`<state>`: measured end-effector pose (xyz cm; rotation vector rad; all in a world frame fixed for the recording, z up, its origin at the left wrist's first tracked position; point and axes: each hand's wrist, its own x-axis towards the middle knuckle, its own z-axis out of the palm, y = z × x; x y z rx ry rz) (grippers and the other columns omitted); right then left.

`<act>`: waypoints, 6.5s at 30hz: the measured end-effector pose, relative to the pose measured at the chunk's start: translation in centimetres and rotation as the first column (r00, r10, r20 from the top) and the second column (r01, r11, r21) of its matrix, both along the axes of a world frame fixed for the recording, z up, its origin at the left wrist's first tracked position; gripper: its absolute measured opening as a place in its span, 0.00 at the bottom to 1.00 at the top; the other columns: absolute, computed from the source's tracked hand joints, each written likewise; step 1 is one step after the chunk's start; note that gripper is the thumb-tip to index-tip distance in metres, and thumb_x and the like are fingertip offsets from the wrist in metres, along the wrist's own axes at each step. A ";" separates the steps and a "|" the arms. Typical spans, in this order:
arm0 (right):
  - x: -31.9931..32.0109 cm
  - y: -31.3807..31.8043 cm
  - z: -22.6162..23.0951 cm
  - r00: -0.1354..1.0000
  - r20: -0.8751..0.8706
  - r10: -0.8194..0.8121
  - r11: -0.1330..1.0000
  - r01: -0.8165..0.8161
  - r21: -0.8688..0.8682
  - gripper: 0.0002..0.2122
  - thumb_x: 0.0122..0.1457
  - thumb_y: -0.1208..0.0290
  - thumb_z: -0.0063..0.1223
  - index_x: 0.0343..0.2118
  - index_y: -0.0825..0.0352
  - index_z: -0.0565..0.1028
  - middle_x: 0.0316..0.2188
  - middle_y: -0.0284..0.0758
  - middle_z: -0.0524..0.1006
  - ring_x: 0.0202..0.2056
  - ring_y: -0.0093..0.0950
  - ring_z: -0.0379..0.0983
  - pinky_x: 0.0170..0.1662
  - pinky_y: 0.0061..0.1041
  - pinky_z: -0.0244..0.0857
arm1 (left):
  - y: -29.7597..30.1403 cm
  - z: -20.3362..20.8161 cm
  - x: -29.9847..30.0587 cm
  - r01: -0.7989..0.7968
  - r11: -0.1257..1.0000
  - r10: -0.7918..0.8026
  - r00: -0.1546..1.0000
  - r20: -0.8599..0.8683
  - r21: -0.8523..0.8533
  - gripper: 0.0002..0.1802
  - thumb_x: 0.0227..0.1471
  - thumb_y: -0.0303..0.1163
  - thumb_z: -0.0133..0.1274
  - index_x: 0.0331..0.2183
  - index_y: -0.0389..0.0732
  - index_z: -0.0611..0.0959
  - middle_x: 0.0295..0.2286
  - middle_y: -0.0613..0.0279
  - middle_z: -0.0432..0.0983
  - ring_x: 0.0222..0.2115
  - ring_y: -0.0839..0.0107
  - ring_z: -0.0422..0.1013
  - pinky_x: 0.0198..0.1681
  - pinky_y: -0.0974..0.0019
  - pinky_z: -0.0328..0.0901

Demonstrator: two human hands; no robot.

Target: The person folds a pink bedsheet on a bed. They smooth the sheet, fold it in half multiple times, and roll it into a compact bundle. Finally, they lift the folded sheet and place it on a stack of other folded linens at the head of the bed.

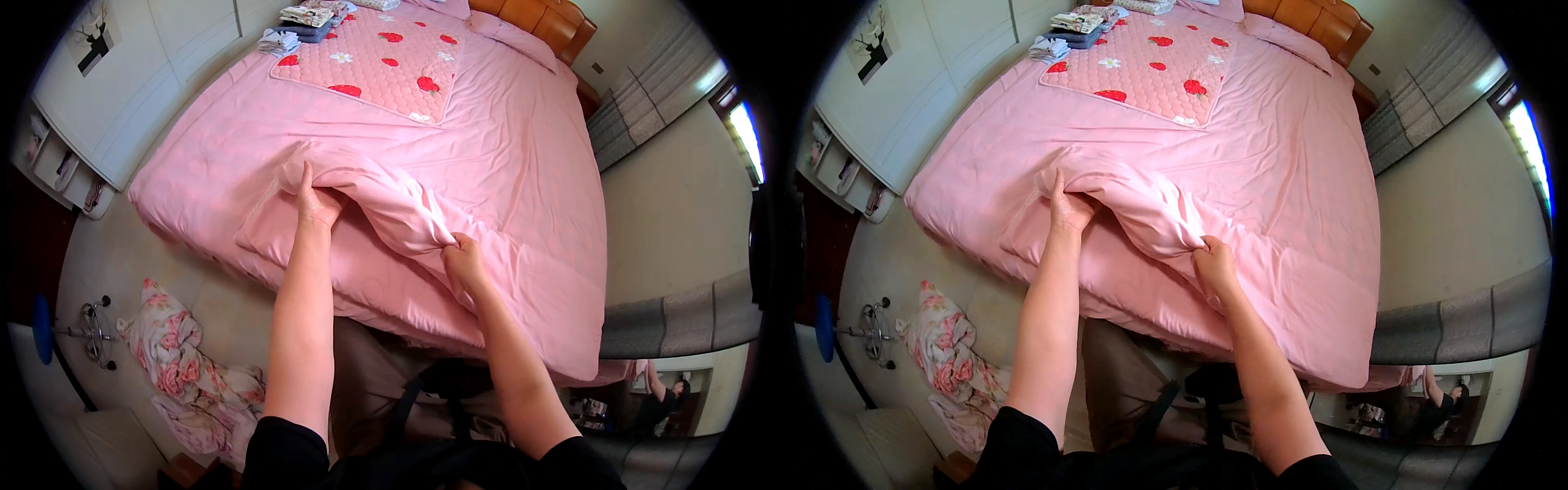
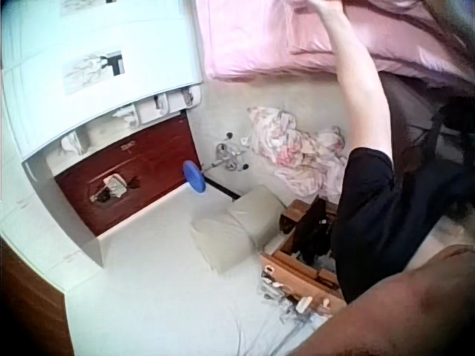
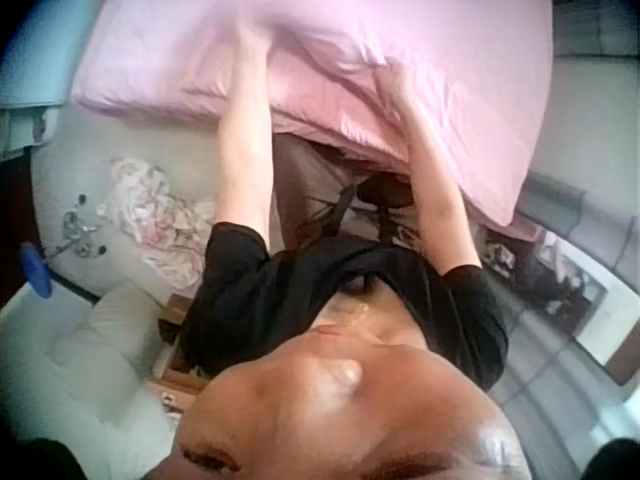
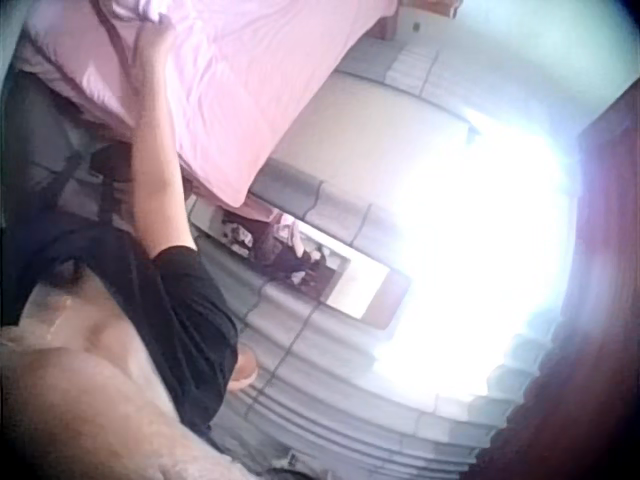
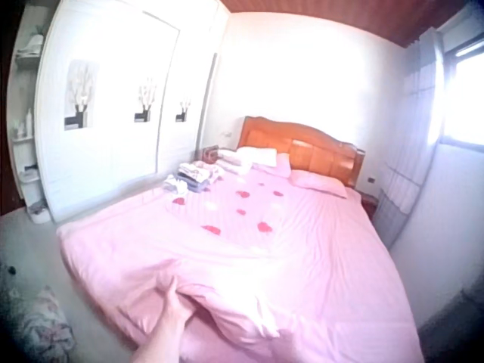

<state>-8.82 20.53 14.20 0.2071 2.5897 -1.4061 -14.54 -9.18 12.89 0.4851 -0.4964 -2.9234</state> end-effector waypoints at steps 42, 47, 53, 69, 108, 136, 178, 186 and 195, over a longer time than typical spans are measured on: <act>8.1 -1.9 0.4 0.453 -0.568 0.687 0.704 -0.222 0.675 0.06 0.46 0.71 0.55 0.29 0.60 0.76 0.29 0.30 0.72 0.34 0.31 0.70 0.40 0.34 0.62 | -15.1 -8.6 8.1 0.238 0.643 0.305 0.793 0.528 -0.728 0.19 0.55 0.34 0.58 0.47 0.41 0.75 0.40 0.59 0.75 0.37 0.63 0.75 0.34 0.61 0.73; 9.7 -1.5 -2.0 0.481 -0.248 0.841 0.485 -0.466 0.740 0.10 0.45 0.70 0.58 0.33 0.59 0.75 0.29 0.29 0.73 0.35 0.31 0.73 0.42 0.32 0.65 | -14.3 -10.4 8.5 0.073 0.755 0.373 0.769 0.519 -0.652 0.20 0.57 0.32 0.55 0.52 0.51 0.72 0.41 0.65 0.76 0.39 0.67 0.73 0.38 0.56 0.70; 9.9 -1.3 -2.6 0.559 -0.227 0.797 0.574 -0.588 0.569 0.05 0.50 0.70 0.57 0.31 0.61 0.78 0.27 0.31 0.76 0.36 0.34 0.74 0.42 0.33 0.65 | -13.9 -9.1 8.8 0.277 0.581 0.534 0.579 0.616 -0.765 0.24 0.53 0.28 0.58 0.52 0.43 0.72 0.46 0.56 0.74 0.47 0.57 0.70 0.46 0.51 0.67; -5.2 -10.8 -6.0 0.859 -0.147 0.490 0.711 -0.297 0.638 0.37 0.54 0.40 0.52 0.66 0.51 0.60 0.68 0.47 0.49 0.69 0.49 0.38 0.65 0.61 0.34 | 1.8 -5.3 9.7 0.329 -0.803 0.133 0.912 0.388 -0.497 0.46 0.49 0.62 0.53 0.65 0.59 0.61 0.67 0.62 0.49 0.67 0.55 0.43 0.63 0.28 0.35; -9.2 7.3 -12.3 0.961 -0.240 0.139 0.523 0.134 0.841 0.32 0.60 0.51 0.47 0.62 0.66 0.63 0.63 0.44 0.63 0.66 0.42 0.53 0.68 0.50 0.34 | -7.9 -13.5 -10.6 0.433 -0.875 0.391 0.896 0.213 -0.216 0.35 0.61 0.57 0.39 0.66 0.57 0.59 0.67 0.69 0.47 0.68 0.62 0.42 0.65 0.32 0.32; -8.6 -11.3 -8.9 0.809 -0.376 0.452 0.781 -0.154 0.606 0.35 0.56 0.47 0.51 0.63 0.63 0.61 0.65 0.44 0.59 0.67 0.43 0.51 0.65 0.57 0.40 | 2.1 -4.3 0.9 0.323 -0.860 0.043 0.818 0.574 -0.395 0.38 0.58 0.58 0.44 0.65 0.55 0.60 0.67 0.60 0.48 0.67 0.55 0.44 0.63 0.29 0.35; -4.3 4.1 -8.5 0.971 -0.138 0.193 0.716 -0.044 0.696 0.35 0.58 0.42 0.47 0.64 0.59 0.62 0.68 0.36 0.56 0.69 0.34 0.46 0.68 0.55 0.29 | 9.0 -8.1 6.9 0.124 -0.917 0.022 0.965 0.262 -0.380 0.39 0.57 0.57 0.45 0.65 0.53 0.61 0.66 0.55 0.50 0.66 0.55 0.47 0.65 0.35 0.37; -2.7 22.5 -13.0 0.988 -0.156 0.022 0.615 0.110 0.781 0.34 0.60 0.40 0.42 0.64 0.57 0.61 0.66 0.35 0.59 0.69 0.32 0.47 0.69 0.48 0.27 | 9.5 -9.1 7.0 0.119 -0.945 0.037 0.964 0.263 -0.304 0.38 0.57 0.53 0.47 0.65 0.56 0.60 0.66 0.54 0.48 0.66 0.54 0.46 0.64 0.33 0.37; -3.2 26.2 -11.3 0.966 -0.260 0.009 0.786 0.154 0.598 0.34 0.57 0.47 0.51 0.64 0.60 0.61 0.67 0.40 0.57 0.68 0.38 0.48 0.67 0.52 0.36 | 12.0 -6.1 6.4 0.228 -0.961 0.157 0.917 0.368 -0.158 0.37 0.58 0.53 0.47 0.65 0.56 0.60 0.66 0.54 0.49 0.66 0.53 0.46 0.63 0.30 0.37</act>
